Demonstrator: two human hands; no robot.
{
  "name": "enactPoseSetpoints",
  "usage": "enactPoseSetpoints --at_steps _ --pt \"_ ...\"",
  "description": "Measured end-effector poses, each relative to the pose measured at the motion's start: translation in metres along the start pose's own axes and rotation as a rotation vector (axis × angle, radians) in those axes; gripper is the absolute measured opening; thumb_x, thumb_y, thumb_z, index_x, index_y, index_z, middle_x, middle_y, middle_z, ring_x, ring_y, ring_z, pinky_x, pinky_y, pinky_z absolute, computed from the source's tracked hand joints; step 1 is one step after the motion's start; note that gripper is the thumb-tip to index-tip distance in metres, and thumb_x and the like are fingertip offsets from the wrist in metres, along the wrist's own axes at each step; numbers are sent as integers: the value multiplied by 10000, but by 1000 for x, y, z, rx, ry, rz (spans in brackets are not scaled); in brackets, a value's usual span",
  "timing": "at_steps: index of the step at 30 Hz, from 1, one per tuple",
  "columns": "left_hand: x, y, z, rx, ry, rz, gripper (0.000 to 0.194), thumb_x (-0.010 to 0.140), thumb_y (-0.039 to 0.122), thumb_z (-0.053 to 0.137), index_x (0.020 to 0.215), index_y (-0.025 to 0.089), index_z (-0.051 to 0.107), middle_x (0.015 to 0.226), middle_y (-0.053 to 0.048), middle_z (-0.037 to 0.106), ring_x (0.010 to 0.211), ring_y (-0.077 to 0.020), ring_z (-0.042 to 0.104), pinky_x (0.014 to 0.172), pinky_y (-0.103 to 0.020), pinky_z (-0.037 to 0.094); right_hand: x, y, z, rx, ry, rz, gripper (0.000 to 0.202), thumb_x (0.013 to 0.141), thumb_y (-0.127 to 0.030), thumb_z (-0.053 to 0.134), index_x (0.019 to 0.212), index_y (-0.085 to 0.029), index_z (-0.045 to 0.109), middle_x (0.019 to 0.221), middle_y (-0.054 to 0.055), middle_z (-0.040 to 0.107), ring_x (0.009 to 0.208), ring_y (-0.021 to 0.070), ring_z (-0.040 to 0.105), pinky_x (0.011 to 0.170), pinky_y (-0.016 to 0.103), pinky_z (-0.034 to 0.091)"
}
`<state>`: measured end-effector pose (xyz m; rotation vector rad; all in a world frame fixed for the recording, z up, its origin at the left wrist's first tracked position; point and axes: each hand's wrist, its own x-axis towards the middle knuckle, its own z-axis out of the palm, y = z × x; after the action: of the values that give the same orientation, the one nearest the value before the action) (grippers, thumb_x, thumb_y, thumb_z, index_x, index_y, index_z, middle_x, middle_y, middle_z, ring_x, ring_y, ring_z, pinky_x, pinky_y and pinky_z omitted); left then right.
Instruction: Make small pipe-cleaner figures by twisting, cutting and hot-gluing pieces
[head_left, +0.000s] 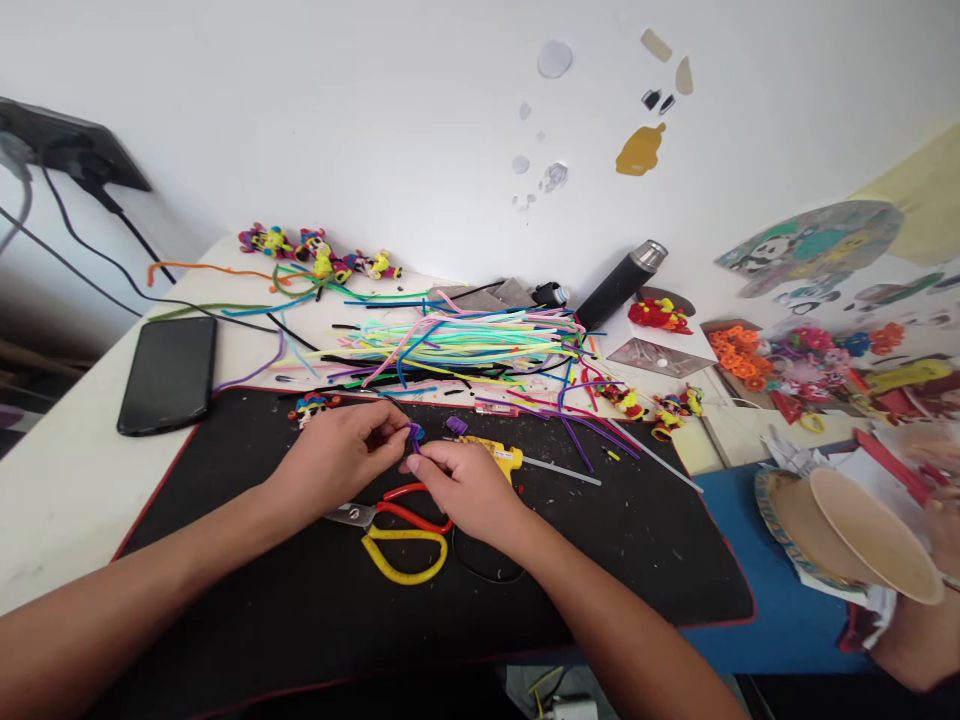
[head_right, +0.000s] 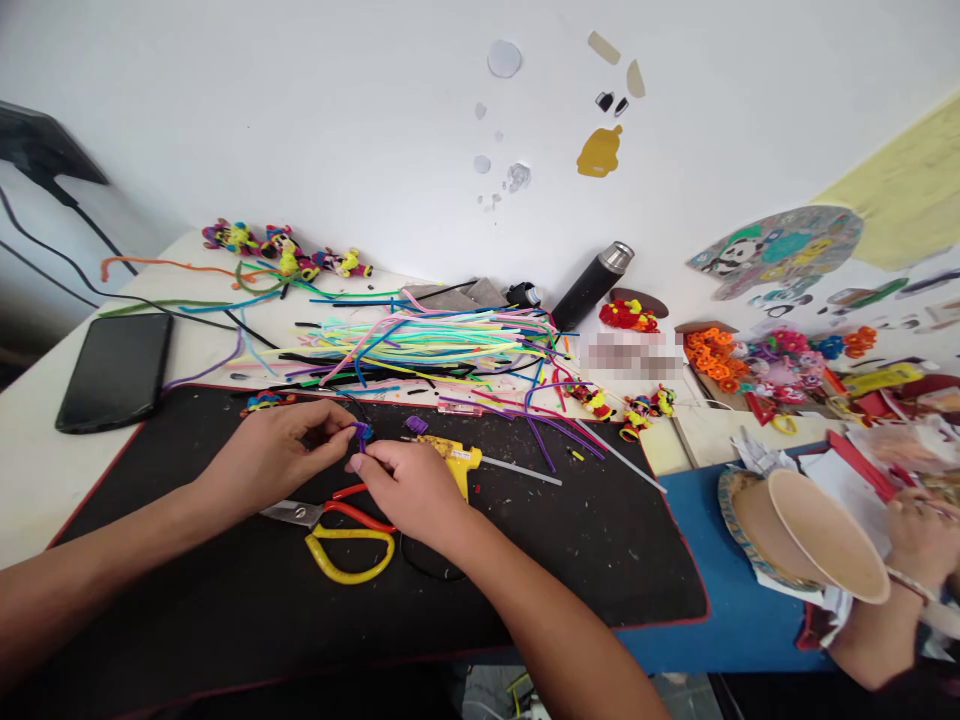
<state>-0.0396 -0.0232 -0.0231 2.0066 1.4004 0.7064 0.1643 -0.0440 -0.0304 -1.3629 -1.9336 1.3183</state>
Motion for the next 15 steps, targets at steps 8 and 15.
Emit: enactPoseSetpoints --at_steps 8,15 --pt "-2 -8 3 102 -68 31 309 942 422 524 881 198 729 761 -32 759 685 -197 683 653 -288 459 -3 -4 -6 -175 16 -92 345 1033 -269 644 697 -192 657 594 -57 526 600 120 472 594 263 275" --pt "-6 -7 -2 82 -110 66 304 946 416 526 870 205 732 717 -8 733 643 -175 649 612 -269 429 -3 -8 -15 -260 26 -111 294 1050 -236 625 774 -197 719 702 -25 683 671 132 590 634 261 336"
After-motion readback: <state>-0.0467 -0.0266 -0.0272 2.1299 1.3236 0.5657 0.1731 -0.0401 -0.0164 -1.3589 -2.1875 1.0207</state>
